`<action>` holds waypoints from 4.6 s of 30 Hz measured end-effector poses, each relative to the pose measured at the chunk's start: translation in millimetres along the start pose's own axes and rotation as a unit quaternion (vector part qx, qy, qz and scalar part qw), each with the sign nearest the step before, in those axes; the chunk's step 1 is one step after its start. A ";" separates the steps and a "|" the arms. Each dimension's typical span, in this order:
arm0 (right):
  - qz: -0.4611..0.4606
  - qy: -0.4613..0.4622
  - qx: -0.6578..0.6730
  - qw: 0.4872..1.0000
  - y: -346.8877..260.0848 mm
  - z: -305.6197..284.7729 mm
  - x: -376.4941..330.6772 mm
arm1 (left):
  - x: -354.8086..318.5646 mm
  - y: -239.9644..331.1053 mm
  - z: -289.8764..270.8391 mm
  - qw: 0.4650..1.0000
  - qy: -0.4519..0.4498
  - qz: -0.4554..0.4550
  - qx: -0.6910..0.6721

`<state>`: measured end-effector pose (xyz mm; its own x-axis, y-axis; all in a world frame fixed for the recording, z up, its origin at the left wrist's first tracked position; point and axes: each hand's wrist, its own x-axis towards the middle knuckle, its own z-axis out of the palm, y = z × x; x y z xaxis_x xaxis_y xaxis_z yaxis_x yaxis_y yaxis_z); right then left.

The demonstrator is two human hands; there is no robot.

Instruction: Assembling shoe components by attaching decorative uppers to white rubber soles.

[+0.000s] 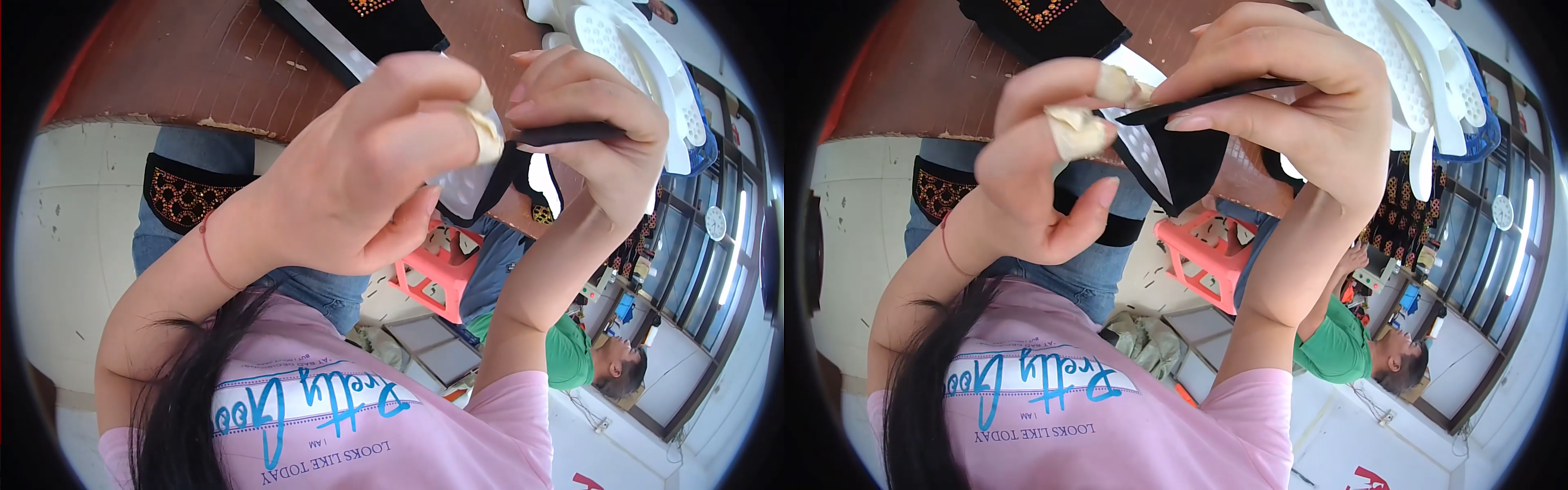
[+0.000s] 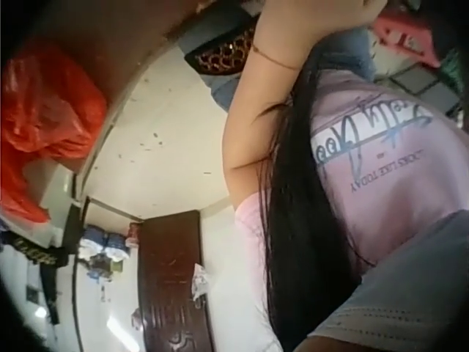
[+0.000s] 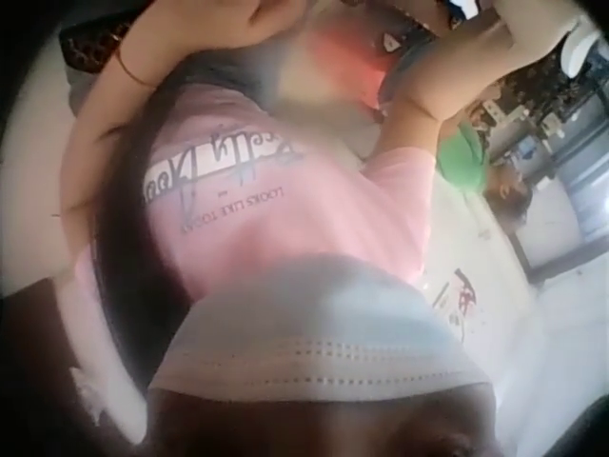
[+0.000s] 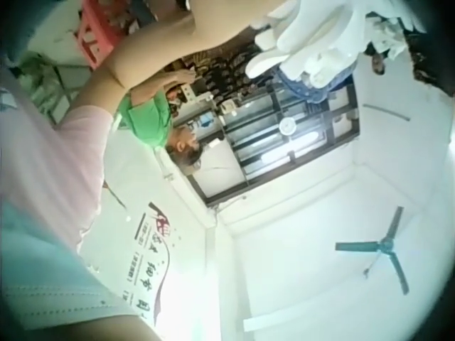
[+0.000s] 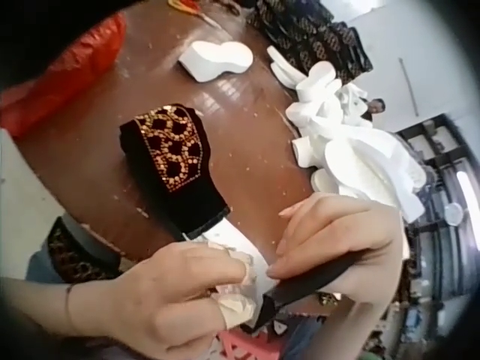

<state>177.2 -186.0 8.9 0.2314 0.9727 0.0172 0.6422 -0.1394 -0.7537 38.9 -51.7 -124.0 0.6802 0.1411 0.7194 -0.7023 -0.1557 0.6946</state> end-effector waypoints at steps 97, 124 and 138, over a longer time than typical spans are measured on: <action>0.279 0.241 -0.184 0.911 -15.0 63.4 14.6 | -2.6 -2.4 -44.5 0.939 -0.097 -0.024 0.329; 0.126 0.477 -0.289 0.820 -46.8 117.2 -58.3 | 76.8 20.1 -40.2 0.941 -0.271 0.058 0.193; 0.211 0.418 -0.286 0.836 -32.4 113.7 -49.6 | 88.6 11.3 -26.3 0.889 -0.375 0.069 0.255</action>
<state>61.8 -208.7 -42.3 0.8020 0.3789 0.4618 0.5636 -0.7362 -0.3748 85.7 -15.3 -52.3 0.6779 -0.5754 0.4576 -0.7336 -0.5701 0.3698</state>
